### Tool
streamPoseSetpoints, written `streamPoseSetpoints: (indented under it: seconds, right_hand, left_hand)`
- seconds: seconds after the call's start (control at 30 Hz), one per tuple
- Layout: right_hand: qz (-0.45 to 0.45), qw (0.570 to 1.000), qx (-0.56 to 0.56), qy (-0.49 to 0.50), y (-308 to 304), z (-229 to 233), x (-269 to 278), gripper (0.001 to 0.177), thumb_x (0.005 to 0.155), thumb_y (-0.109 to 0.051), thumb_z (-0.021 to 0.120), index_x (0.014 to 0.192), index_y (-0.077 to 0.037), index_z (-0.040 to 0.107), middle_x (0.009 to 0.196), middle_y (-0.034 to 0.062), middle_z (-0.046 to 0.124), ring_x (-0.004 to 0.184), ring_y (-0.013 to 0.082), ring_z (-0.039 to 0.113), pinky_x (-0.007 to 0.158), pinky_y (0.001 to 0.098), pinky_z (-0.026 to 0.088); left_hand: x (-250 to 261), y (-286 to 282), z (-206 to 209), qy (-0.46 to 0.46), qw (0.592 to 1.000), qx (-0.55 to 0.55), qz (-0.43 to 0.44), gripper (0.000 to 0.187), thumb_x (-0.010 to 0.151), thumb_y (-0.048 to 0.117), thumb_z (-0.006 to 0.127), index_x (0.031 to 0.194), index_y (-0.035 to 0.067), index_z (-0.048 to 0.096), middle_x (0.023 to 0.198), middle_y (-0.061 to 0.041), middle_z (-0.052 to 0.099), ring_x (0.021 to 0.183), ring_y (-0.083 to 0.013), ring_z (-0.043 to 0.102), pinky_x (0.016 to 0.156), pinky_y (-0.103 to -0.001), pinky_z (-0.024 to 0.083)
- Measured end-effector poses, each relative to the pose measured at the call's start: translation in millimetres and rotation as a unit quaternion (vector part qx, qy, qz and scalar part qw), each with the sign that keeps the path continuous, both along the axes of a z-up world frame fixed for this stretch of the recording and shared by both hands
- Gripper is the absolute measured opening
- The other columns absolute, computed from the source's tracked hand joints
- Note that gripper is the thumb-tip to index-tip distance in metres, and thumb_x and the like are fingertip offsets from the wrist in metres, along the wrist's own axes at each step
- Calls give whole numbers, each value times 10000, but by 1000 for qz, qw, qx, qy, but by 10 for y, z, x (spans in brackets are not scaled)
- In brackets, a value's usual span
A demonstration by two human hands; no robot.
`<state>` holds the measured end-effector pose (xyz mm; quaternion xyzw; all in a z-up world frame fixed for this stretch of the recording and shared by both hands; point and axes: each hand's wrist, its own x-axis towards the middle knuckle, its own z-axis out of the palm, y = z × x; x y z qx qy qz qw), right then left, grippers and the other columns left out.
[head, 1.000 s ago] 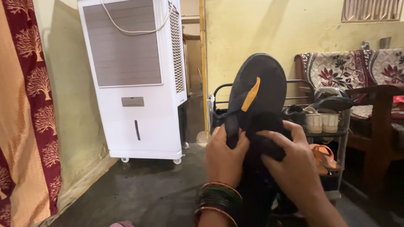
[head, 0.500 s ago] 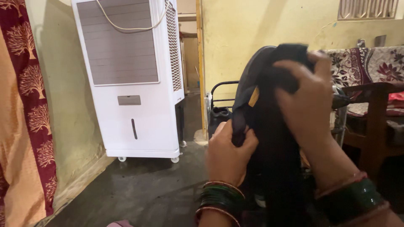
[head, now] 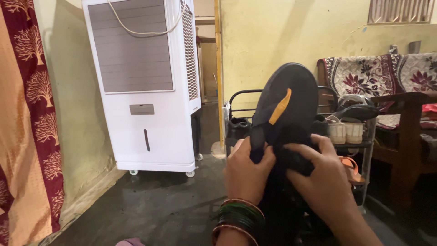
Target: The person cleans footwear by wiping flip-flops and sandals with a cloth by hand.
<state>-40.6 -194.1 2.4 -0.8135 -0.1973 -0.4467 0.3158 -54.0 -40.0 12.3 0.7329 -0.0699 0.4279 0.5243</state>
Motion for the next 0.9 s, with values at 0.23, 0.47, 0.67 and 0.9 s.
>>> streamPoseSetpoints:
  seconds: [0.23, 0.47, 0.67, 0.9]
  right_hand:
    - [95, 984, 141, 52, 16, -42, -86, 449, 630, -45, 735, 1070, -115, 781, 1211, 88, 687, 1064, 246, 714, 903, 349, 539]
    - [61, 968, 102, -223, 109, 551, -120, 413, 826, -6, 676, 1230, -77, 725, 1308, 162, 610, 1274, 304, 604, 1109, 365, 490]
    - [15, 961, -199, -193, 205, 827, -84, 440, 632, -159, 761, 1067, -98, 737, 1342, 183, 580, 1206, 390, 559, 939, 495, 486]
    - [19, 957, -257, -132, 70, 870, 121, 414, 594, -120, 703, 1007, -102, 728, 1271, 104, 639, 1073, 334, 654, 837, 479, 545]
  left_hand:
    - [47, 94, -13, 32, 999, 38, 8, 243, 853, 288, 719, 1025, 117, 704, 988, -110, 709, 935, -350, 686, 766, -455, 522]
    - [301, 41, -208, -59, 984, 155, 62, 267, 892, 229, 661, 1114, 82, 670, 1217, -123, 675, 893, -404, 686, 717, -500, 528]
    - [342, 16, -140, 61, 977, 165, 121, 322, 1029, 226, 569, 1341, 148, 591, 1032, -136, 706, 937, -364, 710, 777, -485, 540]
    - [70, 64, -95, -34, 947, 239, 211, 216, 915, 150, 641, 1108, 213, 714, 1261, -24, 692, 837, -328, 716, 737, -438, 558]
